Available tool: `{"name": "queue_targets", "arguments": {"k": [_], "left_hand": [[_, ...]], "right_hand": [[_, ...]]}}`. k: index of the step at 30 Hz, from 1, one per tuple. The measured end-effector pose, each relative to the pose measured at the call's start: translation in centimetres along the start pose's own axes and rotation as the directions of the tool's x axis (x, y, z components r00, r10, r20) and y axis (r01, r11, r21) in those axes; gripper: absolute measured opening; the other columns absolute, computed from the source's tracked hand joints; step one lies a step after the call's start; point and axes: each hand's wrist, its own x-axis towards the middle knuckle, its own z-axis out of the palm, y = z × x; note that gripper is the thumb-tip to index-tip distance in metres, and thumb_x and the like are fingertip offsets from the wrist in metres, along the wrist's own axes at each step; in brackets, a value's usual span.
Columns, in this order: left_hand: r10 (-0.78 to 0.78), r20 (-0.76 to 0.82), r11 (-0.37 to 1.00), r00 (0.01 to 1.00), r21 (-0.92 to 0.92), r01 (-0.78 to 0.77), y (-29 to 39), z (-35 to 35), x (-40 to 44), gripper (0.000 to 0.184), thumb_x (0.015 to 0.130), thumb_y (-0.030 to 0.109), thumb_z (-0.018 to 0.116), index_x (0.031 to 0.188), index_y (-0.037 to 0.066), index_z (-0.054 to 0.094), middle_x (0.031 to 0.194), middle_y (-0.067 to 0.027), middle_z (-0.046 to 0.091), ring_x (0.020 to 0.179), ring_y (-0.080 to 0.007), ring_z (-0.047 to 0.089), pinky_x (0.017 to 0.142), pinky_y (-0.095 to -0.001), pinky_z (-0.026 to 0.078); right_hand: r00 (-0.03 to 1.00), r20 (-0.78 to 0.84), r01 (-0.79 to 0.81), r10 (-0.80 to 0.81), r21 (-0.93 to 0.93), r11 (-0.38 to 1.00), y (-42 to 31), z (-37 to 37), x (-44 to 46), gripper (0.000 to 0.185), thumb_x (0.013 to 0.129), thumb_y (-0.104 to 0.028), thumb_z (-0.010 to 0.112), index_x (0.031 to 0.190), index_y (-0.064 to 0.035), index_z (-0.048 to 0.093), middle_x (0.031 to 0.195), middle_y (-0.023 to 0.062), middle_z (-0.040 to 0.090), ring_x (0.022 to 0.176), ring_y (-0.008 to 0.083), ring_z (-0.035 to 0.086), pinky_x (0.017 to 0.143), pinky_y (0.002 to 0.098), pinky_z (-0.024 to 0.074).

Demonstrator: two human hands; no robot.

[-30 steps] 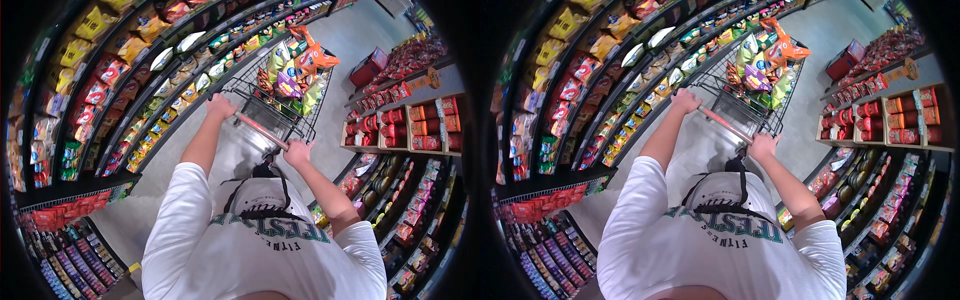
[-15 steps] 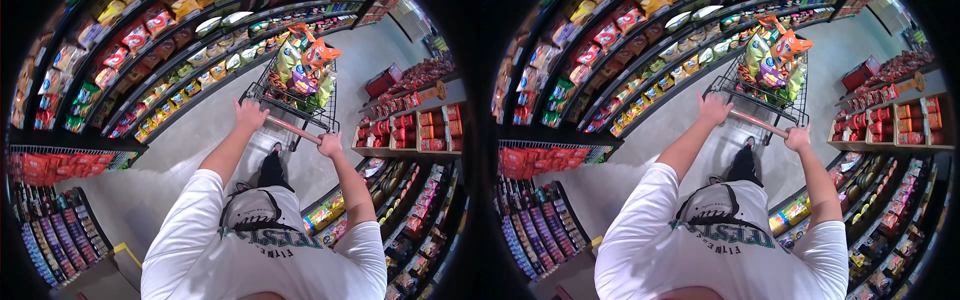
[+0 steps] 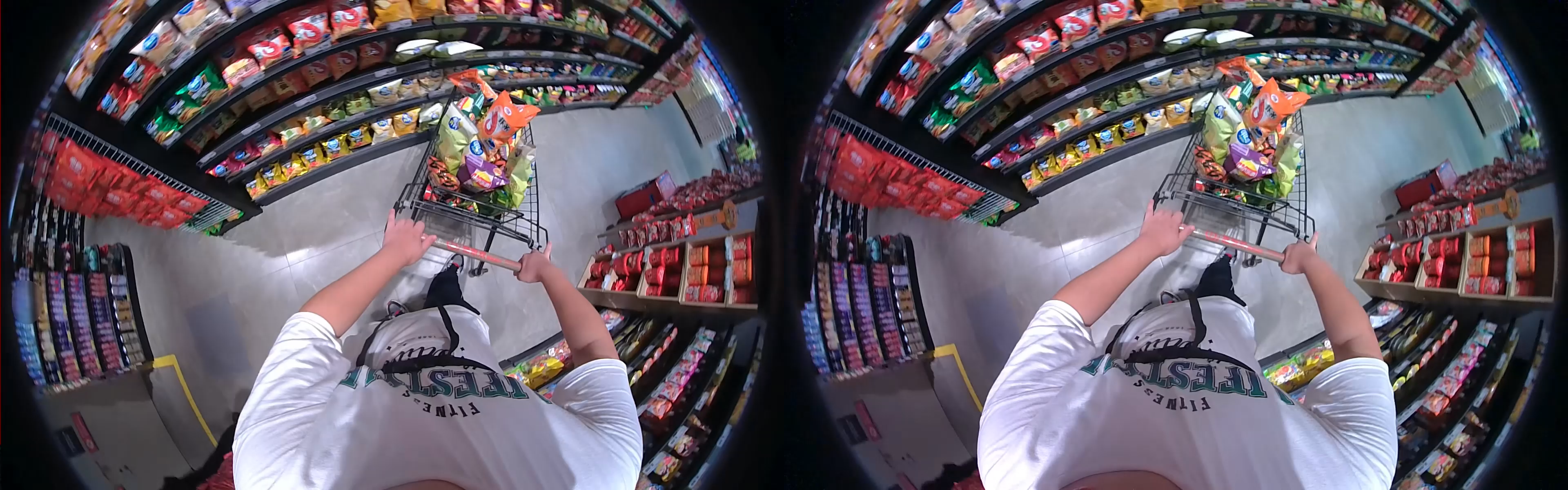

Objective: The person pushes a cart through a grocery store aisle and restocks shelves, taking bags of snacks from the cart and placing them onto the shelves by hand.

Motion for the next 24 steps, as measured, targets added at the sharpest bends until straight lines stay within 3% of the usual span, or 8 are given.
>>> {"name": "queue_targets", "arguments": {"k": [2, 5, 9, 10, 13, 16, 22, 24], "left_hand": [[-0.037, 0.047, 0.999, 0.998, 0.015, 0.036, -0.4, 0.2, -1.9, 0.06, 0.102, 0.056, 0.034, 0.122, 0.006, 0.059, 0.122, -0.0172, 0.064, 0.124, -0.0304, 0.056, 0.119, -0.0613, 0.011], [-0.066, 0.128, 0.998, 0.99, 0.011, 0.065, -2.9, 1.1, -3.9, 0.064, 0.102, 0.057, 0.027, 0.126, 0.007, 0.059, 0.125, -0.0181, 0.064, 0.127, -0.0296, 0.055, 0.119, -0.0628, 0.005], [-0.05, 0.146, 0.999, 0.988, -0.006, 0.051, -2.2, 1.4, -8.0, 0.066, 0.103, 0.057, 0.026, 0.128, 0.005, 0.059, 0.114, -0.0182, 0.069, 0.117, -0.0318, 0.062, 0.118, -0.0629, 0.006], [0.015, 0.073, 1.0, 0.997, -0.022, -0.013, -4.8, 2.2, -8.3, 0.065, 0.101, 0.058, 0.03, 0.122, 0.005, 0.062, 0.106, -0.0182, 0.072, 0.106, -0.0339, 0.067, 0.113, -0.0561, 0.03], [0.093, 0.136, 0.978, 0.986, -0.2, -0.065, -5.0, 2.7, -10.2, 0.06, 0.1, 0.058, 0.038, 0.109, 0.005, 0.063, 0.092, -0.0176, 0.072, 0.088, -0.0379, 0.069, 0.089, -0.0497, 0.051], [0.189, 0.132, 0.964, 0.973, -0.213, -0.158, -4.8, 3.5, -12.0, 0.052, 0.098, 0.055, 0.047, 0.103, 0.006, 0.063, 0.087, -0.0168, 0.071, 0.082, -0.0385, 0.069, 0.069, -0.0504, 0.053], [0.117, 0.078, 0.942, 0.99, -0.324, -0.086, -4.2, 4.4, -16.1, 0.037, 0.092, 0.045, 0.06, 0.104, 0.01, 0.061, 0.09, -0.0152, 0.071, 0.086, -0.0381, 0.069, 0.074, -0.051, 0.053], [0.084, 0.131, 0.938, 0.988, -0.346, -0.033, -4.8, 4.1, -16.8, 0.037, 0.091, 0.044, 0.06, 0.108, 0.011, 0.059, 0.092, -0.0157, 0.071, 0.087, -0.0383, 0.069, 0.075, -0.0514, 0.053]], "right_hand": [[0.999, -0.013, 0.043, -0.043, -0.031, 0.999, -0.5, 0.1, 0.0, 0.035, 0.086, -0.04, 0.059, 0.113, -0.0273, 0.076, 0.119, 0.0112, 0.069, 0.131, 0.037, 0.048, 0.108, 0.0805, -0.0031], [0.995, 0.036, 0.093, -0.09, -0.092, 0.991, -3.5, -2.6, -0.5, 0.037, 0.086, -0.04, 0.057, 0.115, -0.0248, 0.075, 0.122, 0.0104, 0.068, 0.134, 0.0354, 0.046, 0.108, 0.0801, -0.0046], [0.988, 0.105, 0.134, -0.114, -0.204, 0.97, -4.7, -4.0, -0.6, 0.041, 0.087, -0.04, 0.054, 0.118, -0.0219, 0.074, 0.127, 0.0089, 0.065, 0.137, 0.0322, 0.044, 0.111, 0.0774, -0.0075], [0.986, 0.117, 0.144, -0.12, -0.228, 0.963, -6.6, -5.3, -0.1, 0.041, 0.087, -0.039, 0.053, 0.118, -0.0224, 0.074, 0.128, 0.0085, 0.065, 0.136, 0.0321, 0.044, 0.111, 0.0771, -0.0072], [0.984, 0.096, 0.174, -0.151, -0.316, 0.933, -6.2, -5.5, 0.4, 0.037, 0.087, -0.036, 0.053, 0.114, -0.0257, 0.075, 0.124, 0.0071, 0.067, 0.133, 0.0317, 0.047, 0.113, 0.0749, -0.006], [0.977, 0.061, 0.214, -0.206, -0.388, 0.897, -5.9, -5.5, 1.2, 0.035, 0.084, -0.028, 0.053, 0.109, -0.0284, 0.077, 0.119, 0.0072, 0.069, 0.13, 0.0315, 0.05, 0.114, 0.0732, -0.0048], [0.961, 0.012, 0.254, -0.278, -0.446, 0.858, -8.1, -7.9, 1.4, 0.036, 0.08, -0.018, 0.05, 0.101, -0.0258, 0.078, 0.112, 0.0078, 0.071, 0.127, 0.0292, 0.054, 0.12, 0.0651, -0.0038], [0.951, 0.024, 0.28, -0.307, -0.481, 0.831, -9.5, -9.4, 1.8, 0.035, 0.079, -0.018, 0.051, 0.1, -0.0255, 0.078, 0.112, 0.0076, 0.071, 0.126, 0.0292, 0.054, 0.12, 0.0647, -0.0031]]}}
